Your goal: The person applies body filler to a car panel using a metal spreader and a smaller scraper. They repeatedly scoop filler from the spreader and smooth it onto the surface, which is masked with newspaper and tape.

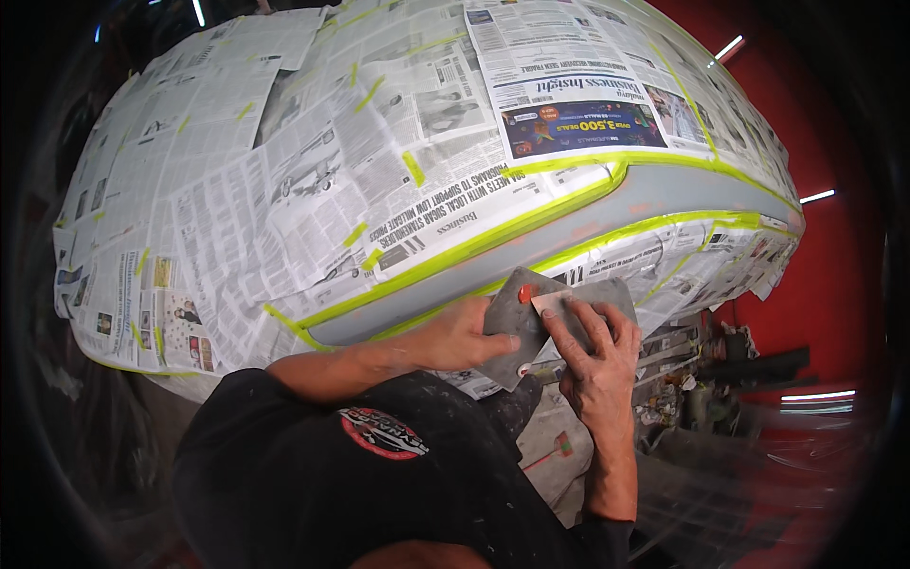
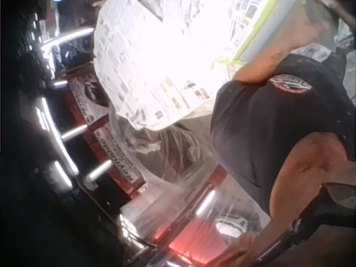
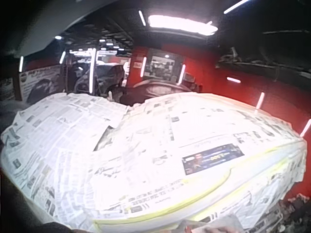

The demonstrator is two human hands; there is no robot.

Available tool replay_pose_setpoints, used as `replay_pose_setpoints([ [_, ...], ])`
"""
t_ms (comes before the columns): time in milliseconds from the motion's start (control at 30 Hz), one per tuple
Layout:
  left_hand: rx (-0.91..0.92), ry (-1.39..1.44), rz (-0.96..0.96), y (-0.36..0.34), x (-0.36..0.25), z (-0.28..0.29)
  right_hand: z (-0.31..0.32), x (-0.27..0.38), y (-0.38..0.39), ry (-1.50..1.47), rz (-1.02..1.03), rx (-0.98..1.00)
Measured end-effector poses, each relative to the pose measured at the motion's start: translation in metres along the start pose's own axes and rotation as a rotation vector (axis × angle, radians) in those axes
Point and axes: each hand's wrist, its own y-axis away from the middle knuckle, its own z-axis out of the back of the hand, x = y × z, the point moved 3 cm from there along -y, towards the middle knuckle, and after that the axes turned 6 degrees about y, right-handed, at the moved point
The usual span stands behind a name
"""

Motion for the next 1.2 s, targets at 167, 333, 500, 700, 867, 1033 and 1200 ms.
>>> replay_pose_setpoints([
  [167, -0.051, -0.100, -0.060, -0.001, 0.000, 0.011, 0.015, -0.007, -0.002, -0.106, -0.056, -0.179],
  [333, -0.205, 0.238, -0.310, -0.002, -0.038, 0.077, 0.038, -0.044, 0.026, -0.147, -0.230, -0.447],
  [500, -0.284, 0.423, -0.502, 0.001, -0.062, 0.162, 0.013, -0.054, 0.062, -0.357, -0.508, -0.400],
  [700, -0.108, 0.466, -0.480, -0.047, -0.026, 0.206, 0.004, -0.032, 0.064, -0.226, -0.675, -0.090],
  [867, 0.050, 0.520, -0.459, -0.091, -0.011, 0.237, 0.016, -0.022, 0.041, -0.201, -0.786, -0.088],
  [1033, 0.125, 0.636, -0.492, -0.104, 0.007, 0.263, 0.013, -0.017, -0.001, 0.045, -0.745, 0.060],
  [1200, 0.060, 0.744, -0.525, -0.104, 0.012, 0.274, 0.007, -0.013, -0.042, 0.151, -0.712, 0.147],
])
